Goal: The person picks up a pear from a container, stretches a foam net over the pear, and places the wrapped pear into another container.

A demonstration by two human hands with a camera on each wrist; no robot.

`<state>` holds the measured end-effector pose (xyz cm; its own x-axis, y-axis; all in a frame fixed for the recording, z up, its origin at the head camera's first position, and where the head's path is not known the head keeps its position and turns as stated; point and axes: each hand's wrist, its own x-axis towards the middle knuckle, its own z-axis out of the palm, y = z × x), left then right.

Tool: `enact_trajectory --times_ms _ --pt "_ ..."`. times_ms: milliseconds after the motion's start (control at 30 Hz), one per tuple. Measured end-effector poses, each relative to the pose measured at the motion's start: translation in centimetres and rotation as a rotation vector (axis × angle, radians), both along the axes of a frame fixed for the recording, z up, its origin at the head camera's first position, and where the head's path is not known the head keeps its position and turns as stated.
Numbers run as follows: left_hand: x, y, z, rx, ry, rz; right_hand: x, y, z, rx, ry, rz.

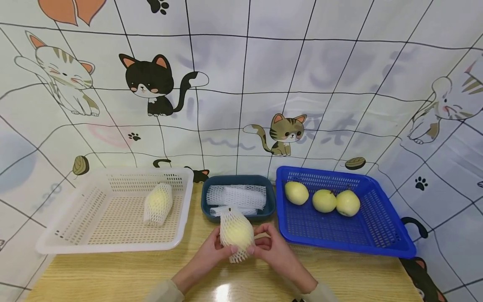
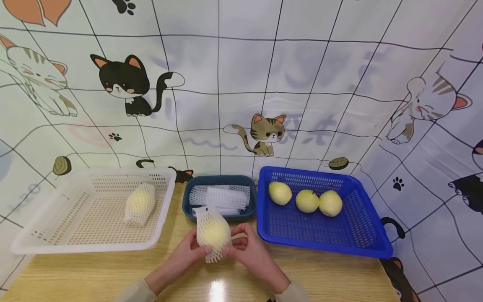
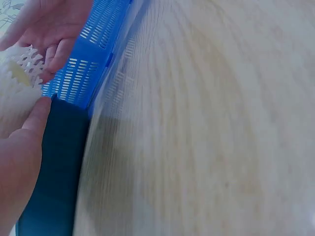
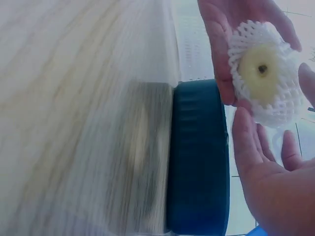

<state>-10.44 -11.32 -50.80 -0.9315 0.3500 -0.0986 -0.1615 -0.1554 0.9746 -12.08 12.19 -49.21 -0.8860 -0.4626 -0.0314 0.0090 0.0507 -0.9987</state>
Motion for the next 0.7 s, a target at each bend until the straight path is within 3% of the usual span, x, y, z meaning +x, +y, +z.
enact_trajectory --times_ms 267,500,700 --pt "0.16 0.30 -0.25 -0.015 0.003 0.047 0.50 -0.50 0.24 0.067 0.132 -0.093" --pt "0.20 0.48 -0.39 0.053 -0.010 0.059 0.80 -0.89 0.61 0.199 0.269 -0.154" --pt "0.47 0.87 -0.61 0.102 -0.032 0.096 1.04 -1.00 0.50 0.276 0.373 -0.121"
